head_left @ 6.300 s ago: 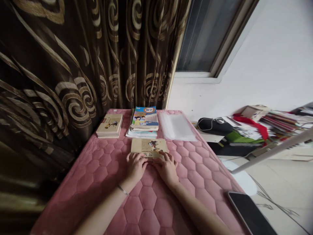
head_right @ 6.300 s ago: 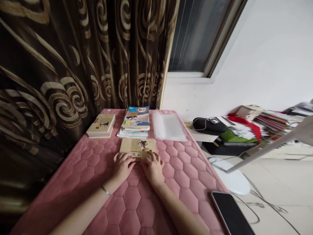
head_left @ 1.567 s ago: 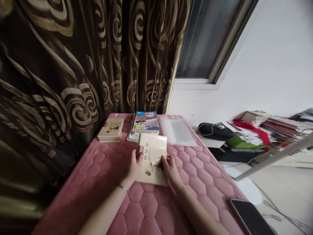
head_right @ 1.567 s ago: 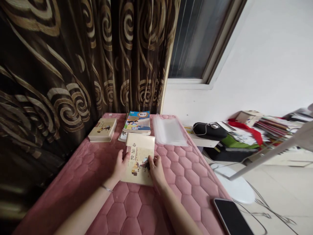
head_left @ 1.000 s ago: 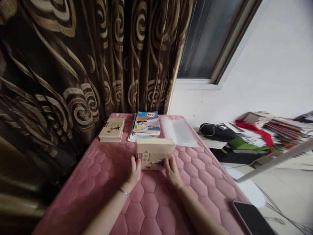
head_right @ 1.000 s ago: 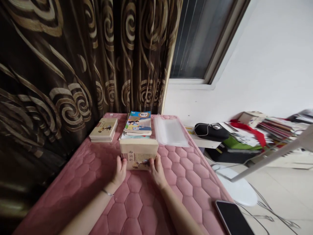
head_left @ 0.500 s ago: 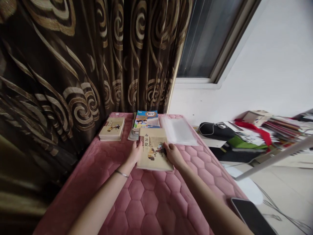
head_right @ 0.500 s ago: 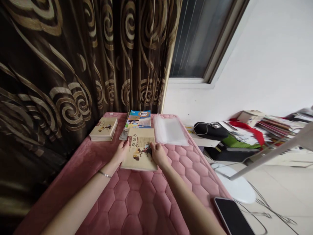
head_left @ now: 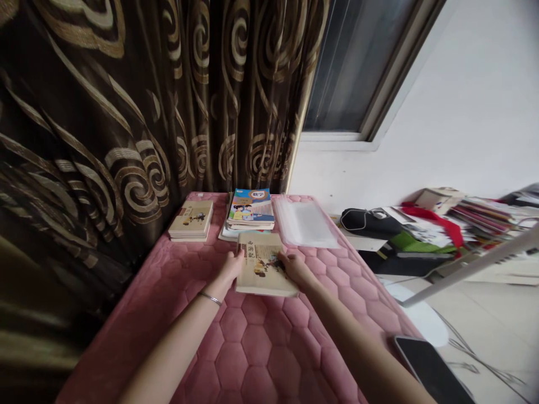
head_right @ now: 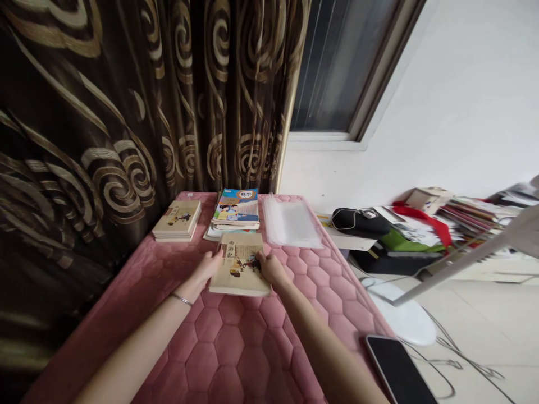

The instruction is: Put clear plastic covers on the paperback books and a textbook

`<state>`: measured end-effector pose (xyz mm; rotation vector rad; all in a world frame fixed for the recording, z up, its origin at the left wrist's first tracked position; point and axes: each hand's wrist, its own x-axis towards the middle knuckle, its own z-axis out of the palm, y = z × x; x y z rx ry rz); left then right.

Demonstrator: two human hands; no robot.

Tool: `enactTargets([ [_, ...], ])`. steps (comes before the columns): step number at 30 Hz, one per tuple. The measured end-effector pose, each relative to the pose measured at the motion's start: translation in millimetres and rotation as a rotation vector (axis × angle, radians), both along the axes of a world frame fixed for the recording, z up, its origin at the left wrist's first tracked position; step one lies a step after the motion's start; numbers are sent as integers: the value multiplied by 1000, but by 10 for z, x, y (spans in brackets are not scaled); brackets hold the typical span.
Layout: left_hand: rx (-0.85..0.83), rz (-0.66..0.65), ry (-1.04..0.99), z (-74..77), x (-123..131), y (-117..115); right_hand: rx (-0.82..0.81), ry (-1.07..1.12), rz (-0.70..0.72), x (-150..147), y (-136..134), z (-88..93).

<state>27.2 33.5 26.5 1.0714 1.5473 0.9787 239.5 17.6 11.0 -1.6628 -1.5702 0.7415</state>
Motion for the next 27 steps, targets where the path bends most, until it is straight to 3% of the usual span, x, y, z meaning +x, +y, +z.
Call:
enactTargets([
  [4,16,-71,-67,56,-17,-96,-81,56,-30,-18,-36,2],
  [8,121,-126,-159,139,-8,-142,11,120,-7,-21,-117,117],
  [15,613,-193,-41,191,-66,-198,367,63,132,67,-299,333],
  [20,631,-194,108,185,-90,-321,377,-62,87,118,-327,227],
  [24,663,-193,115,192,-96,-368,297,-119,37,119,-361,170],
  [27,672,-185,75,213,-80,-379,287,-60,78,79,-428,211],
])
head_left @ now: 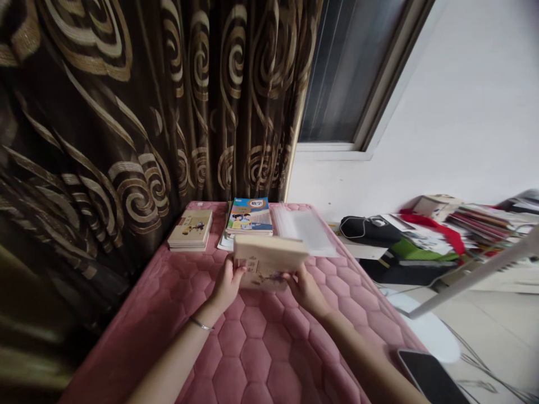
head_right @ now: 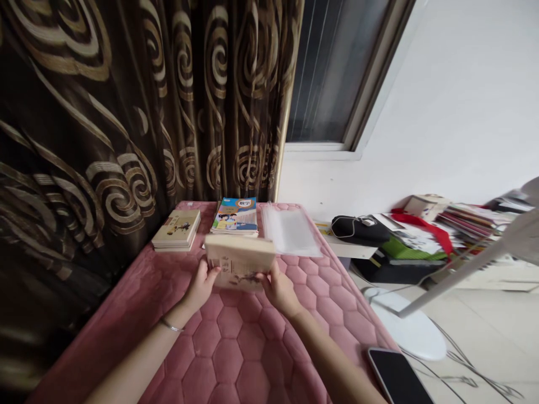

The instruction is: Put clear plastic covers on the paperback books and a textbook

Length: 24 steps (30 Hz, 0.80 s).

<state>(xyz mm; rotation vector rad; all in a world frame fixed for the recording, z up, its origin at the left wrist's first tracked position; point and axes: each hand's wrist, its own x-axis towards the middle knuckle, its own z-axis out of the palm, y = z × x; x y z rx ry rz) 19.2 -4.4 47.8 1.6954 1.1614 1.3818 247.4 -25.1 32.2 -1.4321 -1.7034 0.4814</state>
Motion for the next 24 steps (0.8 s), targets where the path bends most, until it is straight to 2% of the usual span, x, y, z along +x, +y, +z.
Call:
enactTargets([
  [4,-155,86,-75,-45,66,-31,-20,105,7,-108,-148,55],
  [9,-353,106,-87,-240,77,-87,-129,178,-23,-195,-315,22],
  [14,-574,166,129,-426,23,-69,-471,262,-83,-225,-296,-94],
  [18,-631,156,226,-543,-2,-42,-751,453,-83,-321,-276,-262],
  [21,-611,90,279,-512,-64,65,-813,580,9,-381,-360,-346],
  [24,-546,-12,358,-347,-161,337,-852,561,161,-382,-477,-350],
])
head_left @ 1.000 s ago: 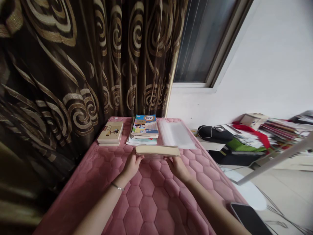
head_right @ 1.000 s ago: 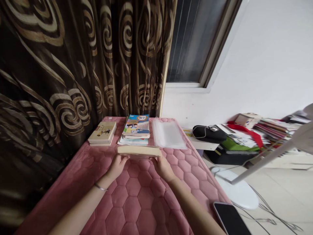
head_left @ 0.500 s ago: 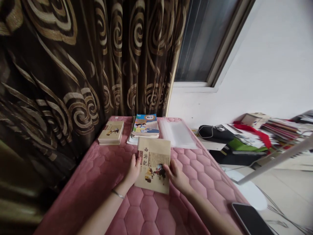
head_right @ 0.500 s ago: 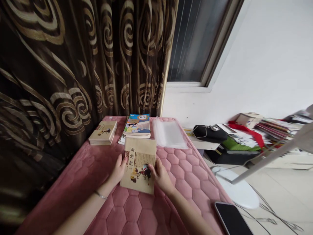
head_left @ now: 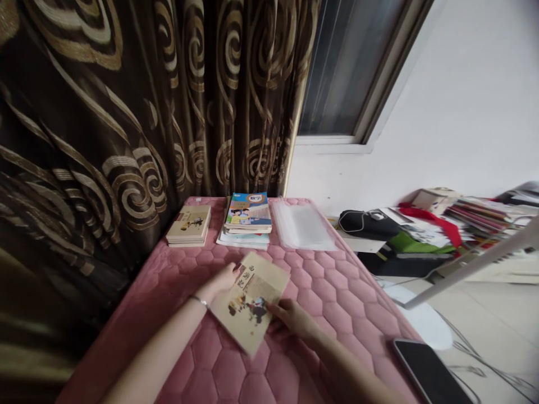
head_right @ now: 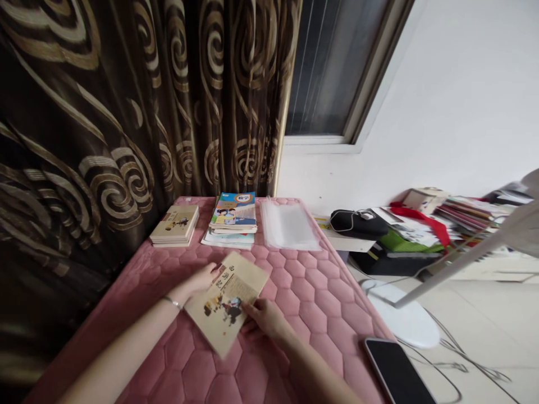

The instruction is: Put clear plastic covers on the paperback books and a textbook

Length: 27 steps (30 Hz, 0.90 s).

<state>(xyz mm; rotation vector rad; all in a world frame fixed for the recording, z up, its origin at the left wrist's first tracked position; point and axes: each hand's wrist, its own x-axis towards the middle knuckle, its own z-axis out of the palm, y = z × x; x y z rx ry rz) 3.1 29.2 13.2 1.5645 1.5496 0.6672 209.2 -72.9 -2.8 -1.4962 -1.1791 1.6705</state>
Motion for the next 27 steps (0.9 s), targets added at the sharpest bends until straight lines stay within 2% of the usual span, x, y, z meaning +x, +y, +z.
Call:
enactTargets([
  [2,39,-96,45,127,-43,239,7,-52,54,38,-47,31],
  [4,76,-178,98,212,-37,458,33,-119,34,100,-53,72],
  [7,167,-245,180,217,76,642,134,-256,-82,214,-6,112],
  [9,251,-264,235,168,196,645,237,-355,-153,283,40,106],
  [12,387,-280,316,111,369,506,406,-480,-198,357,98,57],
  [15,483,-329,371,117,458,251,495,-558,-175,396,122,16],
  [18,555,-475,386,125,429,-78,539,-520,-98,413,117,16],
  [20,641,-649,369,91,371,-298,578,-507,-25,413,114,26],
  [21,651,-669,353,61,342,-392,600,-516,9,408,116,29],
  [24,633,-597,321,-38,292,-563,662,-527,85,373,143,35],
  [27,589,-522,218,-71,298,-563,688,-492,98,319,190,59],
])
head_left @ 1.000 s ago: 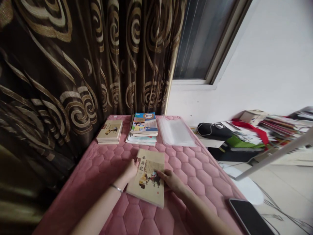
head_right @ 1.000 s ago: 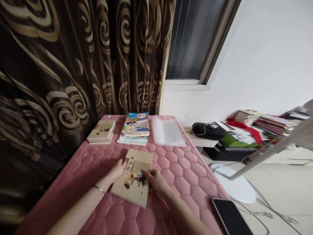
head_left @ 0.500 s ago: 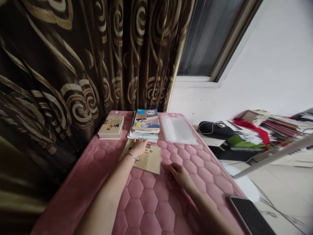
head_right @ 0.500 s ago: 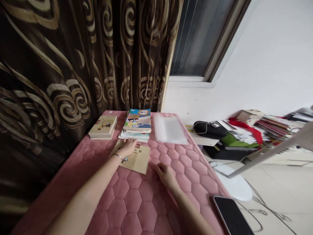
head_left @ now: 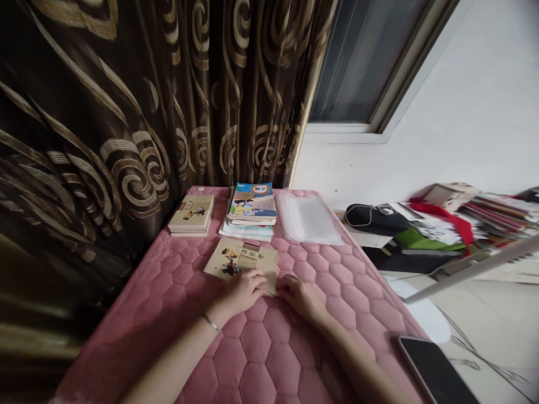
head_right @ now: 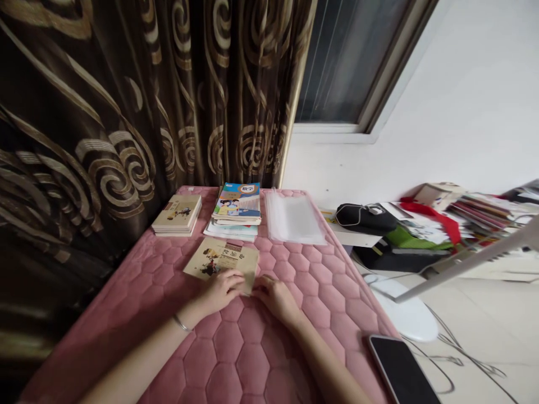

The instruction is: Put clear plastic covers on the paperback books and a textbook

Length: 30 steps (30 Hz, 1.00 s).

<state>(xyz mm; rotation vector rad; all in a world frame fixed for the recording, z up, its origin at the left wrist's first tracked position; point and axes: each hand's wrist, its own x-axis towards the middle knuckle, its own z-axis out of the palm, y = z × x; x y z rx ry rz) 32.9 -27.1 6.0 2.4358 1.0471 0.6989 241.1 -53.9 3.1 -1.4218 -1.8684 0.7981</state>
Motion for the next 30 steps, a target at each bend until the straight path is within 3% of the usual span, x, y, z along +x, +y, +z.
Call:
enactTargets([
  [6,-130,-27,-136,95,16,171,-69,91,-115,-50,69,36],
  [13,-94,0,-108,12,-13,267,2,107,-88,-15,39,-47],
  [17,-64,52,-130,-20,-7,206,109,117,-17,-21,18,-84],
  [21,20,208,-201,-57,29,98,219,78,83,-49,-4,-108],
  [24,65,210,-228,-94,59,30,218,44,116,-65,-11,-95],
  [30,-8,216,-236,-159,100,-45,106,-69,136,-92,8,9],
])
